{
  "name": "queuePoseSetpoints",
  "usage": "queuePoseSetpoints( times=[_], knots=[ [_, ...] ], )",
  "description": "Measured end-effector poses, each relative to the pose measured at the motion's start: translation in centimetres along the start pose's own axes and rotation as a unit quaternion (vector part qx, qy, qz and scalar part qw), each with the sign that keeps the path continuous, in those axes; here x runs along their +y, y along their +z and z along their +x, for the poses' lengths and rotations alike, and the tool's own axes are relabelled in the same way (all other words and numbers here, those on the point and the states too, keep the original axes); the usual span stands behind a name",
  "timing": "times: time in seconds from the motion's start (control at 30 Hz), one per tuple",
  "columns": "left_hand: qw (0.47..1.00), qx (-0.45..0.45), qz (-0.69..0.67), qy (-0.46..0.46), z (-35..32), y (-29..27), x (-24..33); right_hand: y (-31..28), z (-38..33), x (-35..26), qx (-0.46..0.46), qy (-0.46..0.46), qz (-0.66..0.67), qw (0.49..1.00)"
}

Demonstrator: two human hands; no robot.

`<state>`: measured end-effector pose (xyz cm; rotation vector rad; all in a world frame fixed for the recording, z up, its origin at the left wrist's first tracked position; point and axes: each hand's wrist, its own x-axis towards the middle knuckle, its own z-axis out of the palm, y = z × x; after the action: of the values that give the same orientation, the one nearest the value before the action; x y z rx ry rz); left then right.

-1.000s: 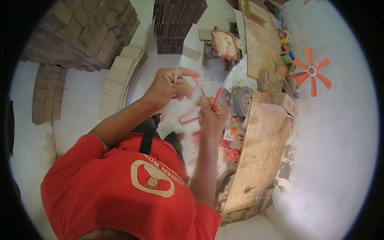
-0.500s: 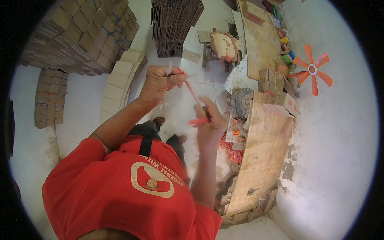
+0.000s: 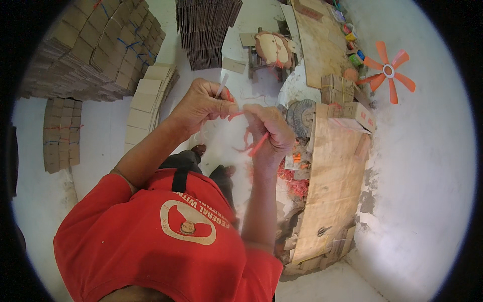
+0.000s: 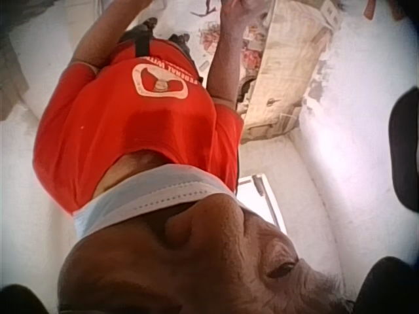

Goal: The person stacks flat cardboard sheets on a table, aligns them, and ties the bundle with white plastic straps. They then move to a pile of colorful straps, select and tie additional straps, and place the finished bundle aside.

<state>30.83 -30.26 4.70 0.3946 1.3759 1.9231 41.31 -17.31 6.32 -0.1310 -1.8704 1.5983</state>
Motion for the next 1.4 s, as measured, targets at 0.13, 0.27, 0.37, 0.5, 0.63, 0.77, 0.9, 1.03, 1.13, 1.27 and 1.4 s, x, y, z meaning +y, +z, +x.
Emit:
queuePoseSetpoints(
  times=[0.13,0.27,0.37,0.5,0.63,0.77,0.9,1.03,1.13,1.27,1.4],
  knots=[
    [0.999,-0.001,-0.033,0.005,-0.3,0.5,0.1,0.6,-0.2,1.1,0.015,0.019,-0.036,0.999],
    [0.999,-0.008,-0.046,0.001,-0.1,0.3,-0.3,1.5,-0.8,1.1,0.064,0.086,0.052,0.993],
    [0.998,0.017,-0.054,0.005,-0.2,0.1,-0.3,1.5,-1.0,1.0,0.091,0.101,0.059,0.989],
    [0.986,0.081,-0.141,0.025,-0.3,0.4,0.7,0.0,-1.4,1.9,0.158,0.106,-0.058,0.980],
    [0.988,0.054,-0.142,0.017,-0.3,0.1,0.0,0.1,-1.2,0.7,0.178,0.144,0.011,0.973],
    [0.986,0.023,-0.165,0.027,-0.1,0.2,0.0,0.7,-1.2,0.5,0.151,0.128,-0.005,0.980],
    [0.985,0.018,-0.170,0.018,0.0,0.5,0.6,0.5,-1.5,1.2,0.120,0.102,-0.048,0.986],
    [0.986,0.022,-0.164,0.017,0.1,0.0,0.4,0.9,-1.5,0.5,0.104,0.108,-0.052,0.987],
    [0.987,0.036,-0.154,0.015,0.4,-0.1,0.1,0.8,-1.3,0.4,0.083,0.107,-0.060,0.989],
    [0.985,0.000,-0.171,0.007,0.2,-0.1,0.6,0.2,-1.3,0.9,0.081,0.121,-0.066,0.987],
    [0.983,-0.009,-0.185,-0.008,0.1,-0.1,0.4,-0.1,-1.3,1.1,0.080,0.116,-0.068,0.988]
  ],
)
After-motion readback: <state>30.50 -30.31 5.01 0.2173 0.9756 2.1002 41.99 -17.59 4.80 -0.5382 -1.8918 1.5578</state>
